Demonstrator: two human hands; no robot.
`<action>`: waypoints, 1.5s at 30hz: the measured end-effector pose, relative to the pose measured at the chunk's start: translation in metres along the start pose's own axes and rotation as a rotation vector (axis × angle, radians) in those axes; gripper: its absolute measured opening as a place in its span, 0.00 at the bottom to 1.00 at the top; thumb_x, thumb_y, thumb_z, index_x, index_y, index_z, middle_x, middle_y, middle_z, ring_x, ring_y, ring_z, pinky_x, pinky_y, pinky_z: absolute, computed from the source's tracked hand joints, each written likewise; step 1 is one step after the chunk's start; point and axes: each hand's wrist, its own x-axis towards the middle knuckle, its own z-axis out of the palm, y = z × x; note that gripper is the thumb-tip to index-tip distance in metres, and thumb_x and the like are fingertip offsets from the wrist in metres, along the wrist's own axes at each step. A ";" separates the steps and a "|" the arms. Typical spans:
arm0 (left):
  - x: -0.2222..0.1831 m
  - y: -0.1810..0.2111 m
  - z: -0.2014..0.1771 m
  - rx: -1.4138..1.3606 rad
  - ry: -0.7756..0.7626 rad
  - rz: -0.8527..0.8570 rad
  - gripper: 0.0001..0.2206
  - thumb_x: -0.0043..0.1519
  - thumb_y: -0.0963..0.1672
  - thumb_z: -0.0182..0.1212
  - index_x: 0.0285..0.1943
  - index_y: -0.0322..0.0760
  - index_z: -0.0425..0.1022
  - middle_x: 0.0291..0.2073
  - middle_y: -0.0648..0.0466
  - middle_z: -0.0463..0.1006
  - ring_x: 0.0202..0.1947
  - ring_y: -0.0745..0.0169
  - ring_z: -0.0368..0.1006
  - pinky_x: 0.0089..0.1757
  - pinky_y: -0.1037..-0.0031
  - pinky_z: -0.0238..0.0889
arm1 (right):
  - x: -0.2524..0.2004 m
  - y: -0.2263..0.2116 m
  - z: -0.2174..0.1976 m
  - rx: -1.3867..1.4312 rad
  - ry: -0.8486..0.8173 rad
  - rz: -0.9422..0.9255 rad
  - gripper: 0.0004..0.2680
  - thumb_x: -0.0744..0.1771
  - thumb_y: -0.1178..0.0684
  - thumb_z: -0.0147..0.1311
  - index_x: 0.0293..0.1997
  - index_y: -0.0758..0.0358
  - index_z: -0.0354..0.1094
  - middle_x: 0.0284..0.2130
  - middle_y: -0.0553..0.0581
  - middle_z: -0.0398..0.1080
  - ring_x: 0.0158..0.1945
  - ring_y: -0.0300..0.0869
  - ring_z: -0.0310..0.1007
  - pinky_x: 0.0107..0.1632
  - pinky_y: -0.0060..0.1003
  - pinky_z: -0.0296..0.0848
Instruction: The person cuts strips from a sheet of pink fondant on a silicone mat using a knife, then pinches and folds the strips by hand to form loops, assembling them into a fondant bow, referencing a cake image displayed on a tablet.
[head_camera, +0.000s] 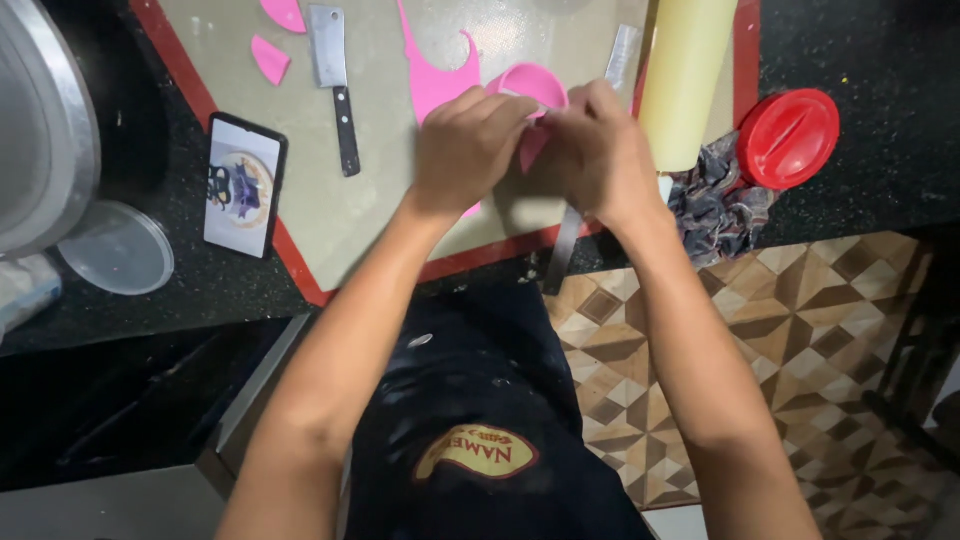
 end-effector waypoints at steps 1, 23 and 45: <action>0.000 -0.001 0.002 0.001 -0.003 -0.004 0.06 0.64 0.41 0.67 0.48 0.42 0.78 0.38 0.58 0.82 0.37 0.58 0.77 0.37 0.66 0.70 | 0.000 0.003 0.002 0.004 -0.003 0.002 0.13 0.62 0.65 0.60 0.51 0.64 0.76 0.40 0.63 0.66 0.42 0.57 0.72 0.46 0.46 0.73; 0.052 -0.034 -0.022 -0.010 -0.514 -0.040 0.13 0.51 0.36 0.64 0.44 0.34 0.77 0.53 0.43 0.73 0.58 0.40 0.66 0.54 0.58 0.64 | 0.007 0.020 0.039 0.051 0.240 0.031 0.07 0.66 0.63 0.66 0.45 0.68 0.72 0.51 0.67 0.67 0.40 0.49 0.74 0.41 0.40 0.73; 0.006 -0.009 -0.012 -0.190 -0.214 -0.031 0.07 0.59 0.37 0.65 0.44 0.33 0.74 0.41 0.50 0.78 0.46 0.45 0.74 0.46 0.60 0.69 | 0.005 0.035 0.035 -0.002 0.127 -0.098 0.09 0.64 0.61 0.67 0.45 0.61 0.75 0.48 0.56 0.73 0.51 0.55 0.70 0.53 0.45 0.71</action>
